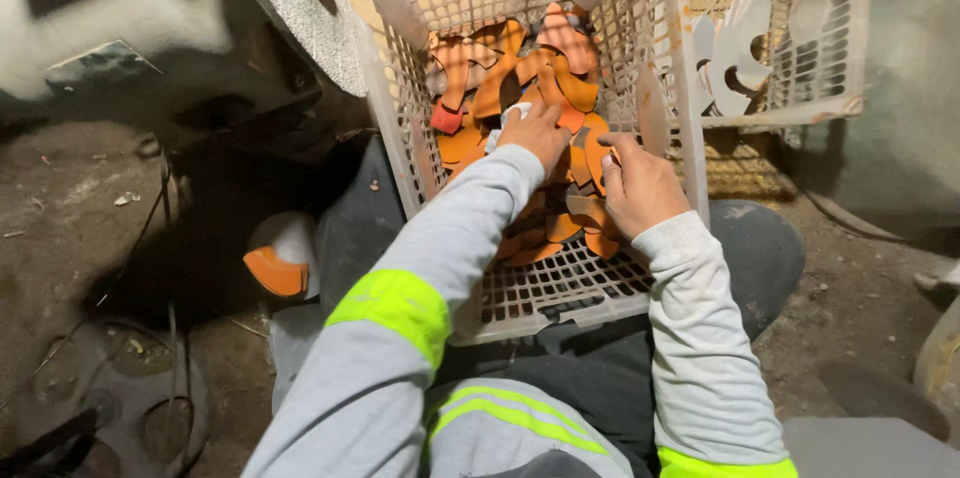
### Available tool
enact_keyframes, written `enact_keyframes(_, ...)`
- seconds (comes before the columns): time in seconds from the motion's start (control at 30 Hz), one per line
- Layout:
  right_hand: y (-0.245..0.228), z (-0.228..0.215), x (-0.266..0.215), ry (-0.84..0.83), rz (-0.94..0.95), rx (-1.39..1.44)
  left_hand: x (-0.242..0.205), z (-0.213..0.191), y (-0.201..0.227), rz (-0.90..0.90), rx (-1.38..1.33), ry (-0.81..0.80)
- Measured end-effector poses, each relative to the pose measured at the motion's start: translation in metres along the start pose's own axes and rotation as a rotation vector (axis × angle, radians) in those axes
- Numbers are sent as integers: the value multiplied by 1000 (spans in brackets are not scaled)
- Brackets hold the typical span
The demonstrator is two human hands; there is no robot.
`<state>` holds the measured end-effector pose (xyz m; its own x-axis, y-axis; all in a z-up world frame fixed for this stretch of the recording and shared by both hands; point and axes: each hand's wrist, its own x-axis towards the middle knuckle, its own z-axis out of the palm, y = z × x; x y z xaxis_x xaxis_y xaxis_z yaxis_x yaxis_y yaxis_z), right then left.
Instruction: The person sits on the floor and repeatedly picks orange rubber pieces from a white plastic crate, inspects them by hand, and places them into a small white bucket. The person handles the pieces one at a time, turning them over to check edges and surfaces before moving them.
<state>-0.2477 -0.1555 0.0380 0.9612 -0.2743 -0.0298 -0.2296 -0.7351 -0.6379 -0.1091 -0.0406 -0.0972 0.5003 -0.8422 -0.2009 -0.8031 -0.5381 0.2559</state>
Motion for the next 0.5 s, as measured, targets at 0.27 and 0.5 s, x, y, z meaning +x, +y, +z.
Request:
enact_keyframes(0.27, 10, 3, -5, -5, 278, 164, 14, -44, -15, -188, -458, 55)
enact_keyframes(0.5, -7, -18, -7, -88, 474, 893, -83, -128, -24, -303, -1416, 31)
